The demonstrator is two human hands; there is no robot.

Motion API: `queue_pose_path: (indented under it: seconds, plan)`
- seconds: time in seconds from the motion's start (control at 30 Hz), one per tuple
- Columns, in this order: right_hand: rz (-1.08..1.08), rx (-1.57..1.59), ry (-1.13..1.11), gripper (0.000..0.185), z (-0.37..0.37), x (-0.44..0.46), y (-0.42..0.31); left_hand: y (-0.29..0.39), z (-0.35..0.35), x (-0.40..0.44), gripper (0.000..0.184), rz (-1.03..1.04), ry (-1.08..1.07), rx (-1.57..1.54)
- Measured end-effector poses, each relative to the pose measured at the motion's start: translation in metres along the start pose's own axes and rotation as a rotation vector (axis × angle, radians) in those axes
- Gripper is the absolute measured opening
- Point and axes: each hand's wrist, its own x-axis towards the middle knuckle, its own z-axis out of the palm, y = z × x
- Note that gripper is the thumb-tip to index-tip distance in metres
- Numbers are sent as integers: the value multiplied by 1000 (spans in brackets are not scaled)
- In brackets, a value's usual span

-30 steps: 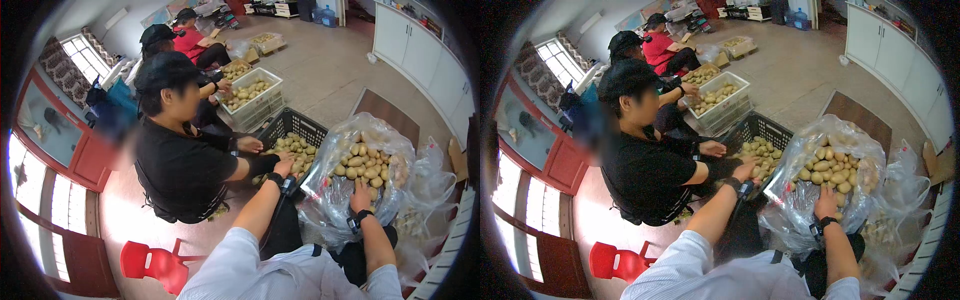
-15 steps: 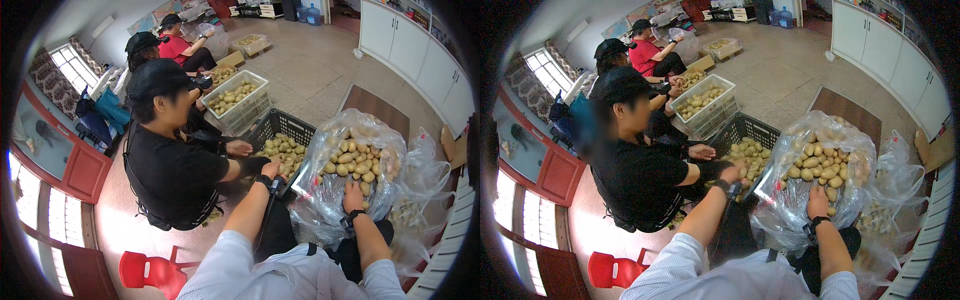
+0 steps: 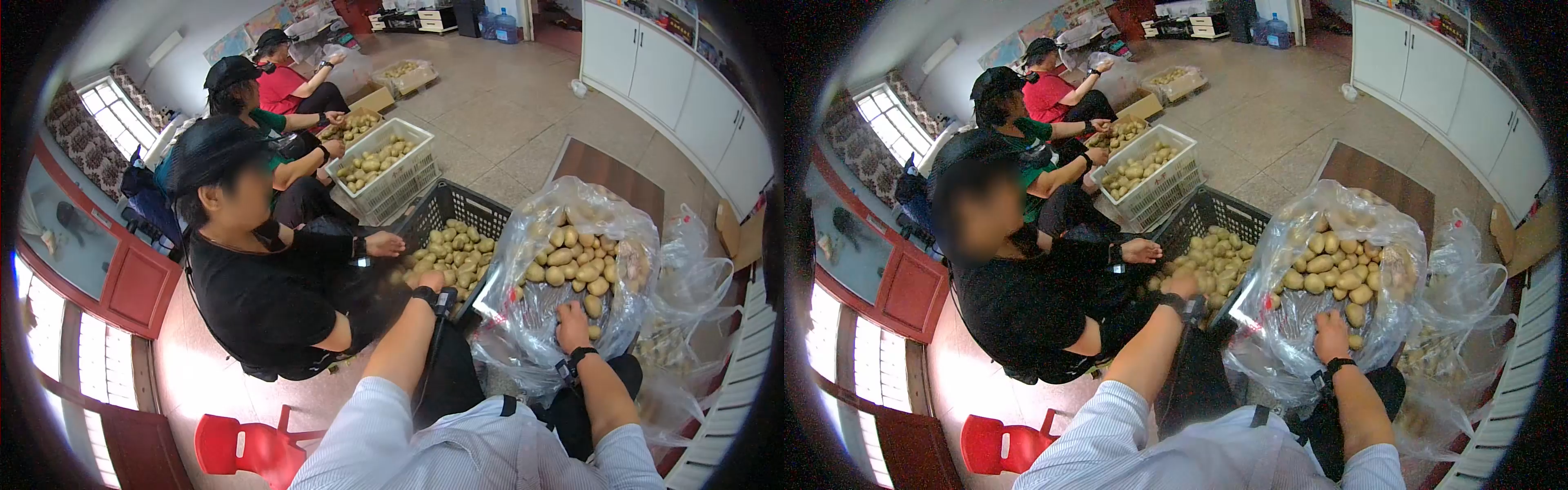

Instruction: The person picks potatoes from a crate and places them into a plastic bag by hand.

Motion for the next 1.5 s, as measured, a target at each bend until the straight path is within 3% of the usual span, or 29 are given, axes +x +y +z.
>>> queue_pose_path:
  seconds: [0.17,0.3,0.37,0.47,0.53,0.57,0.63,0.77,0.8,0.87,0.9,0.97,1.03,1.07,1.13,1.23,1.37,1.5]
  plan:
    - [-54,178,132,38,-6,2,-6,31,-82,-46,27,2,7,16]
    - [-35,221,172,39,-5,3,-15,41,-107,-51,25,-94,-231,48]
    - [79,312,137,40,-12,1,-27,43,-114,-56,25,-119,-290,56]
    - [82,366,114,39,-14,1,-31,35,-91,-51,27,-175,-223,3]
    - [94,406,132,38,-15,1,-33,11,-25,-21,30,-607,116,-462]
    - [104,447,148,38,-15,1,-34,19,-42,-30,30,-605,112,-462]
    - [151,489,155,37,-16,2,-39,52,-115,-62,33,-282,-83,-111]
    - [211,675,136,37,7,4,-28,83,-146,-71,33,-171,-46,-133]
    - [213,674,136,37,9,4,-30,85,-140,-68,27,-208,-55,-397]
    - [490,1228,-56,36,15,4,-36,84,-130,-63,24,-242,-64,-661]
    - [493,1229,-51,36,11,4,-42,81,-126,-61,25,103,59,-528]
    - [567,1312,-198,36,2,3,-52,84,-115,-54,27,451,179,-381]
    - [576,1335,-228,35,1,3,-60,141,-180,-89,23,-453,-206,-1567]
    - [583,1357,-262,35,0,3,-65,140,-176,-88,23,-452,-207,-1567]
    - [589,1355,-283,35,-3,6,-77,138,-172,-87,29,-158,-331,-1417]
    - [545,1338,-345,32,2,18,-89,153,-183,-90,35,-318,-424,-1529]
    - [424,1304,-317,33,-25,35,-124,171,-197,-99,37,-256,-455,-1392]
    - [364,1287,-353,33,-24,51,-134,181,-204,-101,39,-187,-673,-1327]
